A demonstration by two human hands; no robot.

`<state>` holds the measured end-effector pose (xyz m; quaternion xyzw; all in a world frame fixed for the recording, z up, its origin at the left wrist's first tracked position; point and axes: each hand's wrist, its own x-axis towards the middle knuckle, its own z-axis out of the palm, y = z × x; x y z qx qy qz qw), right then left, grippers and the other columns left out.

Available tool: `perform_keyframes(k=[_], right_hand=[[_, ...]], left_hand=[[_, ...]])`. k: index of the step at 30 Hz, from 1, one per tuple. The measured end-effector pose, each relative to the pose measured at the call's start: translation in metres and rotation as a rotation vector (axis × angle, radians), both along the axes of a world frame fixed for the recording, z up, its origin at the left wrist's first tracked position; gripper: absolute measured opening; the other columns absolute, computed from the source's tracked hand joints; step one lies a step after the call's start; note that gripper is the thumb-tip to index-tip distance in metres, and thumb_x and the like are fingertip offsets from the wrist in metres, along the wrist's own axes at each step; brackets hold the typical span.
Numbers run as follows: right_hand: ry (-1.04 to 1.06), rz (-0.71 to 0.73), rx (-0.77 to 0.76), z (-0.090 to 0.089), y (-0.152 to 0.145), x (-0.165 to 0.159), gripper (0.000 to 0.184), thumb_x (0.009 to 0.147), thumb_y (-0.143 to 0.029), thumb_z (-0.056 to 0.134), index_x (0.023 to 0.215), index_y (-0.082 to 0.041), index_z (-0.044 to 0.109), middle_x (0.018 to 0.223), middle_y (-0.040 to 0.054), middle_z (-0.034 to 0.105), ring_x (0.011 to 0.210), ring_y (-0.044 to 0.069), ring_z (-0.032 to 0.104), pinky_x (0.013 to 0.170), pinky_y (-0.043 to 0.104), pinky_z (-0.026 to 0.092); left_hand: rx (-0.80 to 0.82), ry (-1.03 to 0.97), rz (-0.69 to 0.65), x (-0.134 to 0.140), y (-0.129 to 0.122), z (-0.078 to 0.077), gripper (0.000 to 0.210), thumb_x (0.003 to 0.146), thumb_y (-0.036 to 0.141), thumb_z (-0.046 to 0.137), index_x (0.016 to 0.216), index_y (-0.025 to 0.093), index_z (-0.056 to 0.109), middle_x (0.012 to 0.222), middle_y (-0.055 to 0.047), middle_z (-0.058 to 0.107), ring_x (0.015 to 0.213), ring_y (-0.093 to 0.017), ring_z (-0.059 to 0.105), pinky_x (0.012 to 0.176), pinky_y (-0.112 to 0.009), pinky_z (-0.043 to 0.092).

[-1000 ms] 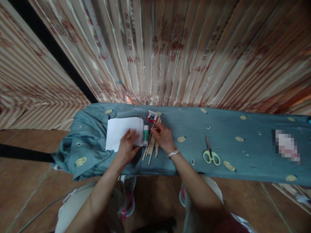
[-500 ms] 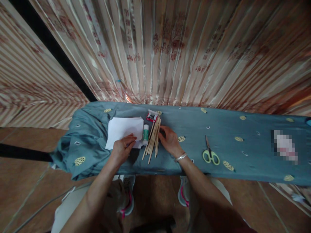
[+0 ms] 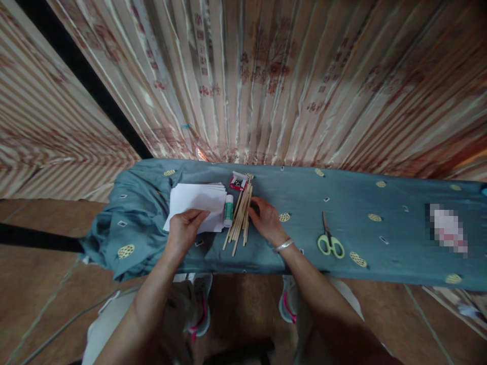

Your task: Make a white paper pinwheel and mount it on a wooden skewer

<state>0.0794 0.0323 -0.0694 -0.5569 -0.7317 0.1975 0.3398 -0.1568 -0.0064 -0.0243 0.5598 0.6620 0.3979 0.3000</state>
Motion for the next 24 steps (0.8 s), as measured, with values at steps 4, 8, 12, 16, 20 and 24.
perform_keyframes(k=[4,8,12,16,20,24], right_hand=[[0.006,0.005,0.007,-0.001,0.001,0.000,0.031,0.089,-0.022,0.052,0.117,-0.015,0.062,0.109,0.0124,0.071,0.100,0.024,0.066,0.094,0.040,0.050],[0.012,0.009,0.022,-0.001,0.001,0.001,0.030,0.088,-0.022,0.052,0.116,-0.016,0.062,0.107,0.0124,0.071,0.099,0.024,0.067,0.092,0.041,0.051],[0.023,0.009,0.030,0.001,0.001,0.000,0.032,0.088,-0.023,0.051,0.117,-0.014,0.062,0.107,0.0141,0.071,0.098,0.026,0.067,0.093,0.043,0.051],[0.068,-0.044,0.082,0.007,0.000,-0.001,0.039,0.089,-0.027,0.051,0.124,-0.012,0.059,0.123,0.0178,0.065,0.116,0.028,0.060,0.104,0.046,0.044],[0.260,-0.077,0.068,0.020,-0.001,0.007,0.056,0.087,-0.044,0.059,0.133,-0.015,0.053,0.140,0.0165,0.055,0.134,0.029,0.047,0.114,0.049,0.034],[0.605,-0.025,-0.117,0.034,-0.004,0.030,0.067,0.082,-0.063,0.059,0.134,-0.022,0.054,0.147,0.0107,0.050,0.138,0.026,0.044,0.115,0.047,0.034]], left_hand=[[0.012,-0.029,0.005,-0.003,0.000,0.000,0.035,0.071,0.046,0.062,0.079,0.016,0.077,0.076,-0.002,0.075,0.075,-0.021,0.066,0.072,-0.028,0.050],[-0.002,-0.100,0.066,-0.002,0.001,0.001,0.028,0.063,0.043,0.070,0.074,0.017,0.076,0.075,-0.003,0.076,0.072,-0.021,0.067,0.069,-0.028,0.051],[0.056,-0.207,0.160,-0.003,0.003,0.006,0.026,0.057,0.039,0.077,0.072,0.017,0.076,0.069,-0.002,0.074,0.062,-0.017,0.064,0.060,-0.024,0.050],[0.164,-0.374,0.260,-0.001,0.004,0.025,0.030,0.061,0.038,0.079,0.083,0.017,0.077,0.061,0.003,0.068,0.048,-0.010,0.054,0.045,-0.019,0.042],[0.335,-0.721,0.208,0.015,0.002,0.060,0.019,0.063,0.028,0.079,0.077,0.017,0.074,0.065,0.002,0.071,0.057,-0.012,0.062,0.053,-0.018,0.050],[0.196,-1.030,0.105,0.040,0.002,0.075,0.012,0.067,0.020,0.077,0.075,0.015,0.069,0.068,-0.001,0.071,0.069,-0.014,0.069,0.073,-0.022,0.057]])
